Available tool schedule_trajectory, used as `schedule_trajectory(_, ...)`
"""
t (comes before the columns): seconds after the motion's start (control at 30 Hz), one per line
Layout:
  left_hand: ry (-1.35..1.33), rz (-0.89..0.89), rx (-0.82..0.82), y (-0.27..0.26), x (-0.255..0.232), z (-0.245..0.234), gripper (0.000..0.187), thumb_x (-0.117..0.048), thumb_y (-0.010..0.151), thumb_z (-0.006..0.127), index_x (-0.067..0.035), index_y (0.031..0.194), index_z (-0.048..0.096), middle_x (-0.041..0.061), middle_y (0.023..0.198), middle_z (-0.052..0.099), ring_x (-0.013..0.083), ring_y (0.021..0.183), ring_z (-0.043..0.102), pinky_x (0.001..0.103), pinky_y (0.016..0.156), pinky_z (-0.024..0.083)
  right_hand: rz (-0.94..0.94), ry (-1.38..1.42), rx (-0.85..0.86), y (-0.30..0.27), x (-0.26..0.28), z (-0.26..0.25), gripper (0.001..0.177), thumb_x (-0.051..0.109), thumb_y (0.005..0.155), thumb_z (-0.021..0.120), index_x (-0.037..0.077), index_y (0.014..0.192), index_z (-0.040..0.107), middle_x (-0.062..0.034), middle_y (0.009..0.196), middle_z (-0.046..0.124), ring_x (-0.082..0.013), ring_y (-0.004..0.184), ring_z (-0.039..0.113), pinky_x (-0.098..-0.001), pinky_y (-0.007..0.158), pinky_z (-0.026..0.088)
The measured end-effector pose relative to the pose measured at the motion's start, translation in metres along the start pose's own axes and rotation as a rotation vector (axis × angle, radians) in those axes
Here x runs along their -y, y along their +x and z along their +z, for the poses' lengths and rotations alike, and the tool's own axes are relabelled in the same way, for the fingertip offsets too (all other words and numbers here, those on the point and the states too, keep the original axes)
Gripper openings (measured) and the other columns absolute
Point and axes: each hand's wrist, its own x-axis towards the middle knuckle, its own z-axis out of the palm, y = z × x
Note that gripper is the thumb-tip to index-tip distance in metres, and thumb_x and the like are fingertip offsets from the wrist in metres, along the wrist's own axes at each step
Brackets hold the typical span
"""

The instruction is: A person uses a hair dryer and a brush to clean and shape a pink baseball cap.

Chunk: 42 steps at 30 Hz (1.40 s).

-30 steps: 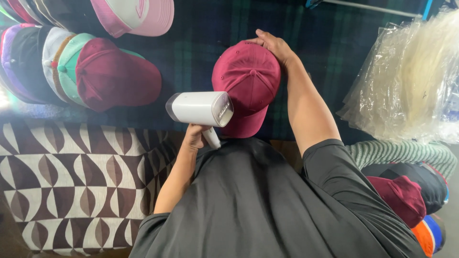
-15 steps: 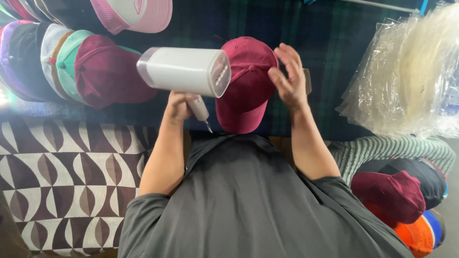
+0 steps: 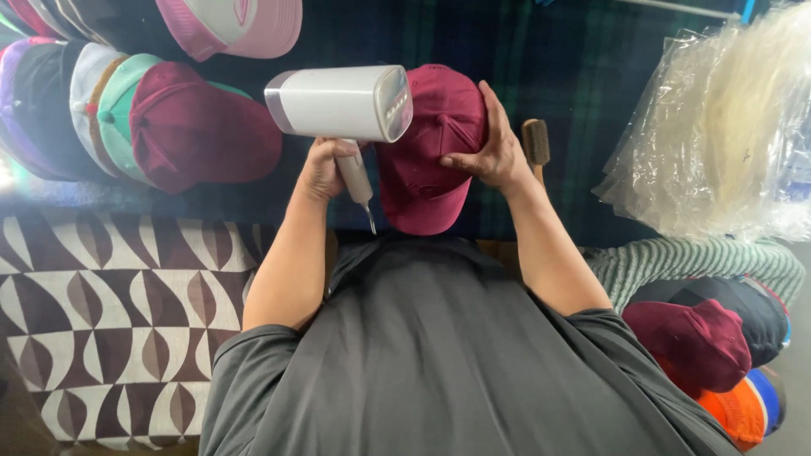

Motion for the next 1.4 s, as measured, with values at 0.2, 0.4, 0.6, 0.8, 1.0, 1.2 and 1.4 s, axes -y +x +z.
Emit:
schedule_trajectory(0.2,0.6,0.234,-0.118,-0.041,-0.069,0.041,0.051,-0.002,0.084,0.073,-0.009,0.131,0.055,0.011,0.114,0.063,0.0223,0.106,0.065,0.036,0.076,0.07,0.101,-0.222,-0.043,0.001,0.037,-0.008,0.111,0.074,0.093,0.06,0.008,0.166,0.009,-0.0216,0.174,0.008,-0.0402,0.162,0.006,-0.0622,0.131,0.013)
schedule_trajectory(0.4,1.788,0.073,-0.082,-0.071,-0.141,0.138,0.026,-0.027,0.087,0.062,-0.003,0.096,0.054,0.014,0.081,0.064,0.0406,0.074,0.06,0.05,0.062,0.045,0.183,-0.47,0.062,0.03,0.08,0.014,0.118,0.085,0.082,0.063,0.011,0.163,0.021,-0.0121,0.171,0.025,-0.0353,0.158,0.012,-0.0632,0.121,0.024)
schedule_trajectory(0.6,1.865,0.19,-0.038,-0.029,-0.127,0.168,0.039,-0.029,0.081,0.061,-0.003,0.109,0.057,0.02,0.091,0.07,0.0528,0.076,0.065,0.058,0.062,0.049,0.324,-0.51,0.156,0.037,0.09,0.013,0.133,0.084,0.071,0.078,0.018,0.165,0.011,-0.0028,0.174,0.014,-0.0353,0.158,0.006,-0.0659,0.12,0.023)
schedule_trajectory(0.8,2.018,0.232,0.079,0.007,-0.127,0.173,0.043,-0.034,0.083,0.075,0.0,0.103,0.058,0.021,0.086,0.072,0.0501,0.076,0.069,0.057,0.061,0.053,0.392,-0.475,0.182,0.043,0.102,0.007,0.136,0.085,0.069,0.075,0.012,0.164,0.012,-0.0057,0.173,0.013,-0.0345,0.158,0.004,-0.0604,0.122,0.019)
schedule_trajectory(1.0,2.064,0.105,0.032,-0.035,-0.136,0.168,0.035,-0.032,0.087,0.066,-0.001,0.103,0.058,0.019,0.086,0.068,0.0507,0.073,0.067,0.058,0.059,0.052,0.424,-0.479,0.207,0.047,0.108,0.007,0.139,0.083,0.068,0.079,0.014,0.164,0.007,-0.0038,0.174,0.009,-0.0315,0.158,0.0,-0.0603,0.124,0.018)
schedule_trajectory(1.2,2.082,0.273,0.071,0.014,-0.113,0.176,0.038,-0.034,0.08,0.074,-0.004,0.1,0.061,0.016,0.082,0.071,0.0484,0.069,0.069,0.057,0.055,0.054,0.312,-0.398,0.067,0.041,0.093,0.012,0.145,0.081,0.061,0.088,0.005,0.161,0.014,-0.0116,0.169,0.024,-0.0422,0.156,0.014,-0.0553,0.124,0.025)
schedule_trajectory(1.4,1.868,0.161,0.037,-0.02,-0.14,0.124,0.021,-0.018,0.081,0.058,-0.001,0.092,0.062,0.022,0.089,0.07,0.0474,0.081,0.063,0.054,0.062,0.047,0.455,-0.473,0.192,0.046,0.098,0.007,0.143,0.086,0.066,0.077,0.01,0.164,0.005,-0.003,0.174,0.009,-0.0303,0.159,0.005,-0.0512,0.127,0.018)
